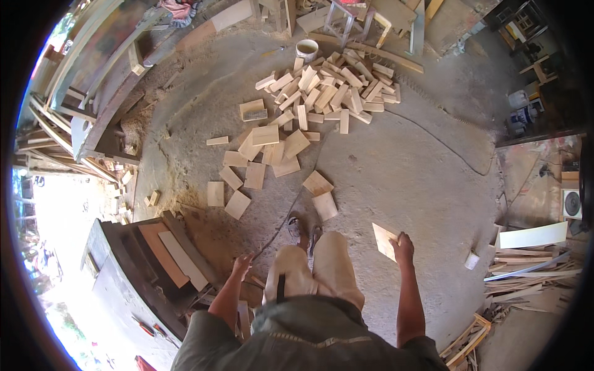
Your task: The person handles and sorts small wooden blocks on a workbench and then moves to organize similar pieces on the workshop floor by hand.
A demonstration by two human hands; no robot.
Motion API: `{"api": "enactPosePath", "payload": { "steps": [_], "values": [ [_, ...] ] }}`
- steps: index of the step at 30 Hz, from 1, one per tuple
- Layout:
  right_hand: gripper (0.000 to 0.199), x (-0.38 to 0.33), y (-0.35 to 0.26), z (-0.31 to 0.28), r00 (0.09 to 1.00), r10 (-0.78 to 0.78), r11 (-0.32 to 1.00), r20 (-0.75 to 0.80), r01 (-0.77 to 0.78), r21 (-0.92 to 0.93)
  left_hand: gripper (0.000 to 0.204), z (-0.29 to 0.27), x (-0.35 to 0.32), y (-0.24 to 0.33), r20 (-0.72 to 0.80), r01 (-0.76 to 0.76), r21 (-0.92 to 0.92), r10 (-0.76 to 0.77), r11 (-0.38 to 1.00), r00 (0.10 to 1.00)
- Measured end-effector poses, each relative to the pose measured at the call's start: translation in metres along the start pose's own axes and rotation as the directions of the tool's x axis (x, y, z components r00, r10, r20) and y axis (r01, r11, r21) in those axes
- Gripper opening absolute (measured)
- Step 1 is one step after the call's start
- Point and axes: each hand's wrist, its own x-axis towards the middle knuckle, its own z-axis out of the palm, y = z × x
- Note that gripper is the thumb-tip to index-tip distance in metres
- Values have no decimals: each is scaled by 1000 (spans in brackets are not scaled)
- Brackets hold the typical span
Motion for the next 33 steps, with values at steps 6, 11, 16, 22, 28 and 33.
{"api": "enactPosePath", "payload": {
  "steps": [6,11,16,22,28,33],
  "values": [
    [33,139,-7,224,892,-25,1000,452,13,28,50,92,42,45,35,-210,122,207,970,978],
    [44,226,32,461,698,91,996,710,-55,-74,46,189,130,40,127,-297,110,283,948,951],
    [60,256,76,623,719,-24,999,695,44,-11,49,272,205,-35,190,-291,101,269,951,944],
    [52,289,88,671,614,-28,933,789,-267,240,47,274,211,-2,274,-305,322,221,896,936],
    [61,353,-2,649,633,-188,981,751,81,177,47,263,224,1,163,-396,221,367,891,916],
    [88,411,-14,665,638,-136,980,758,-23,195,48,263,227,18,241,-305,246,247,920,939]
  ]
}}
